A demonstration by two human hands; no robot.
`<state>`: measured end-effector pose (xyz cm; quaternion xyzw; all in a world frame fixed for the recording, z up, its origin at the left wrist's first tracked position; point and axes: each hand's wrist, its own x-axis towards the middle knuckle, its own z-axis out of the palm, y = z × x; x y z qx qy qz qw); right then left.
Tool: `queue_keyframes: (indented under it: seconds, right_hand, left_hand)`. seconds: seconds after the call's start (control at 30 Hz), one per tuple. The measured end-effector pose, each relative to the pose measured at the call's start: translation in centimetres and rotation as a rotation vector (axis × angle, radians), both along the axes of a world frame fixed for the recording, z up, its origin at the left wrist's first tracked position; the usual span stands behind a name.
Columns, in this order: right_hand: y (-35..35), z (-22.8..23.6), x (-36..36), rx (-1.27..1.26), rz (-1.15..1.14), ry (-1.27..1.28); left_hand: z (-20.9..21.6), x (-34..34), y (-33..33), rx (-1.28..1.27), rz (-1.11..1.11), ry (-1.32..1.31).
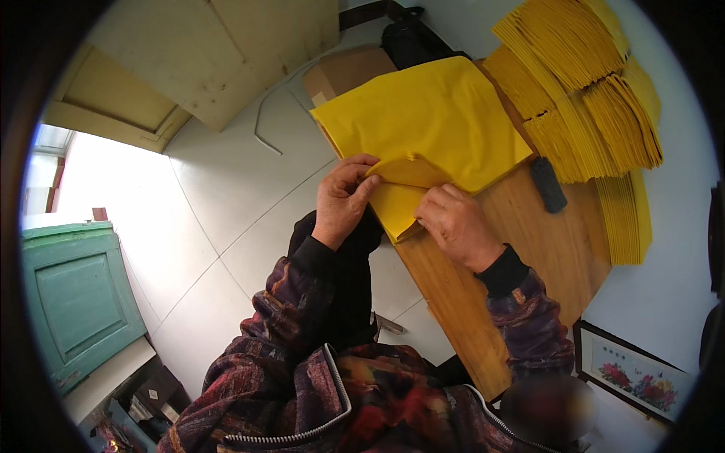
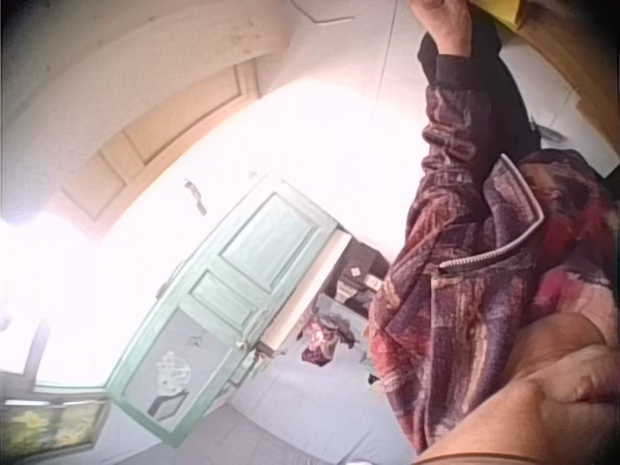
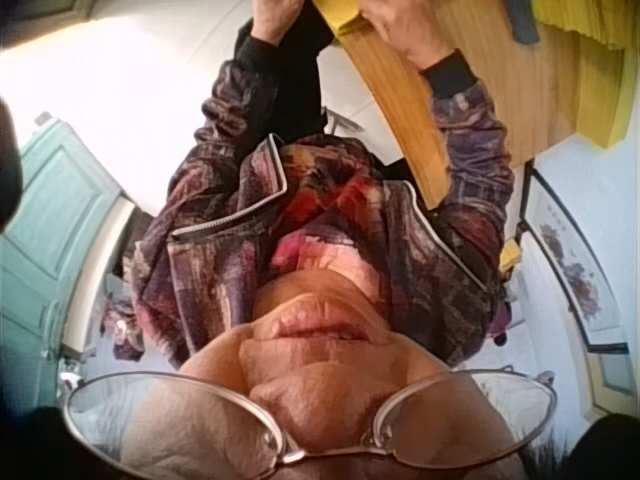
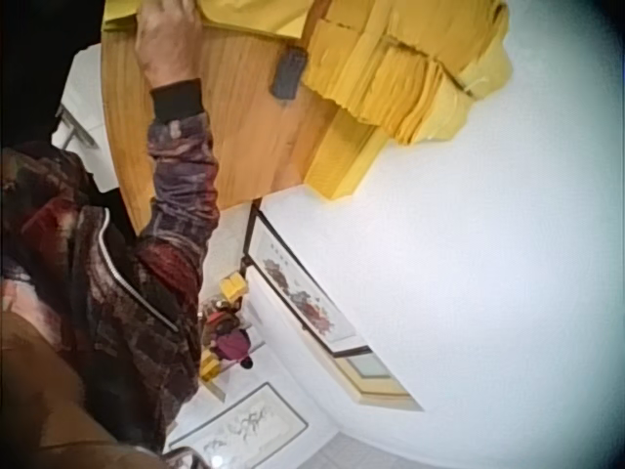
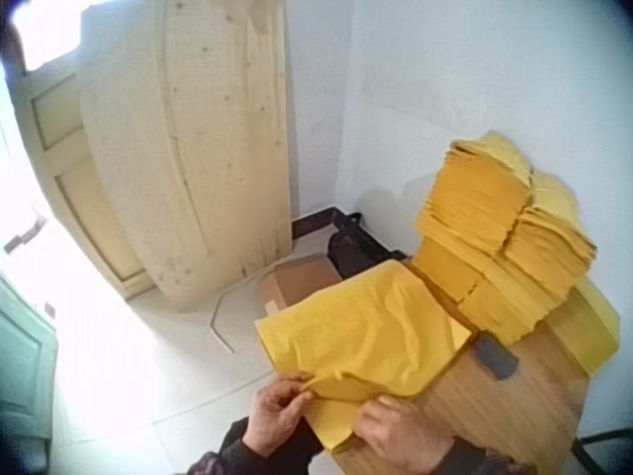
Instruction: The person folds yellow paper sheets on a wooden table, repeatedly folding each sheet in half and pressing the crease. The person handles the sheets one at a time, stacking the folded sheets on the table.
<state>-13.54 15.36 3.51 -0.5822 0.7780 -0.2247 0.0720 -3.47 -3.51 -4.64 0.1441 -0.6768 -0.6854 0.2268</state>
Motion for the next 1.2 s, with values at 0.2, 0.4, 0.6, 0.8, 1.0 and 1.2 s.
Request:
queue_keyframes:
  seconds: [0.2, 0.4, 0.6, 0.8, 1.0, 1.2]
  right_hand:
    - [-0.5, 0.6, -1.2, 0.090, -0.013, -0.258]
    - [-0.6, 0.9, -1.5, 0.145, -0.009, -0.304]
    - [-0.7, 0.9, -1.4, 0.132, -0.016, -0.290]
    - [-0.8, 0.5, -1.2, 0.082, -0.033, -0.280]
    - [-0.9, 0.3, -1.3, 0.063, -0.092, -0.374]
    - [-0.7, 1.2, -0.4, 0.035, -0.150, -0.510]
  left_hand:
    - [0.1, 0.1, -0.1, 0.031, -0.013, -0.016]
    - [0.1, 0.0, 0.0, 0.023, -0.015, -0.004]
    - [-0.1, 0.0, -0.1, 0.026, -0.018, 0.010]
    - [-0.3, 0.0, -0.1, 0.023, -0.021, -0.003]
    - [-0.2, -0.1, -0.1, 0.026, -0.015, -0.002]
    - [-0.3, -0.1, 0.2, 0.068, 0.036, 0.044]
